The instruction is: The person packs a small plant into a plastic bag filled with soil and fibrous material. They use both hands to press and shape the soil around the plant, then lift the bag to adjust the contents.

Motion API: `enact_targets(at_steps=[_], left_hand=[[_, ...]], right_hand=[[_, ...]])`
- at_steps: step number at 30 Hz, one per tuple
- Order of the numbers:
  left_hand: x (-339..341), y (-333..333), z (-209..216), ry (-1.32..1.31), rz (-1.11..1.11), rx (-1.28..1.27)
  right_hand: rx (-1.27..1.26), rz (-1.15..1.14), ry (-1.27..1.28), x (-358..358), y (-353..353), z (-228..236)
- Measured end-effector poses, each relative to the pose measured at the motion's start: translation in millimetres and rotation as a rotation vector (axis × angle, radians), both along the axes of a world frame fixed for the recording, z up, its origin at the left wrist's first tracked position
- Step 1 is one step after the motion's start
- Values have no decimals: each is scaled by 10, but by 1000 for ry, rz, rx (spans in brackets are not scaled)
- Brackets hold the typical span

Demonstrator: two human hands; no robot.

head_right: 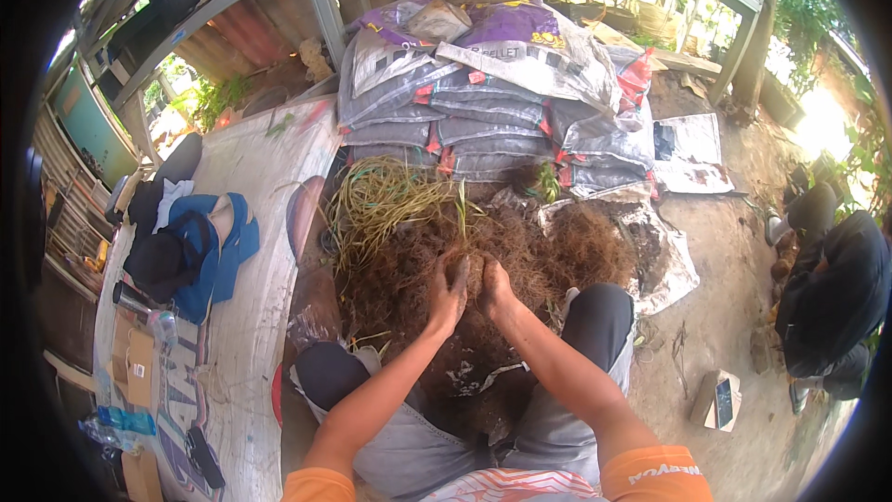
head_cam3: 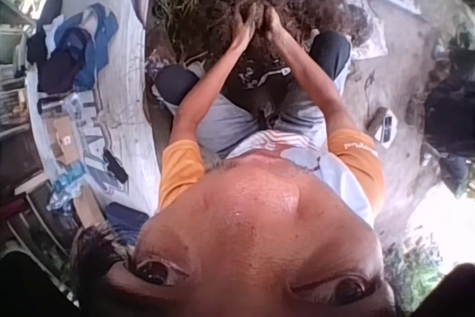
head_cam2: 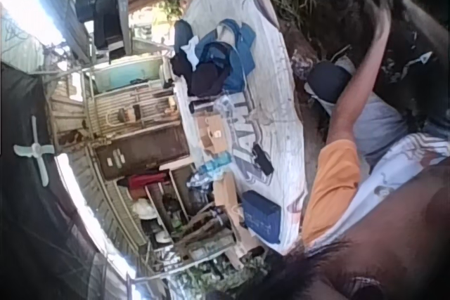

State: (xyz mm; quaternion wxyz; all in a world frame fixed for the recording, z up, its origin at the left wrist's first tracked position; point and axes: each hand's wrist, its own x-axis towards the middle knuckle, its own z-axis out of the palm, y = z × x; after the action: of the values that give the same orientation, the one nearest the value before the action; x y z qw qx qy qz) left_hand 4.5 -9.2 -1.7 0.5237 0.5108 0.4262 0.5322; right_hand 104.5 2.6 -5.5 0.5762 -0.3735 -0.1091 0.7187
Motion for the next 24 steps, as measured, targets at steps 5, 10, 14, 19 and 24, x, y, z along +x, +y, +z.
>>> enact_targets(at_steps=[5,10,14,19,24], left_hand=[[-39,-4,153,-157,48,-280],[-45,105,-32,7,21,64],[-7,-7,213,913,277,636],[-150,58,447,687,-117,920],[-139,84,366,732,13,980]], right_hand=[[-36,37,-71,-39,-39,233],[145,65,-89,-68,-29,71],[87,88,229,-19,-105,197],[140,158,576,130,-12,-273],[-49,151,630,69,-20,-84]])
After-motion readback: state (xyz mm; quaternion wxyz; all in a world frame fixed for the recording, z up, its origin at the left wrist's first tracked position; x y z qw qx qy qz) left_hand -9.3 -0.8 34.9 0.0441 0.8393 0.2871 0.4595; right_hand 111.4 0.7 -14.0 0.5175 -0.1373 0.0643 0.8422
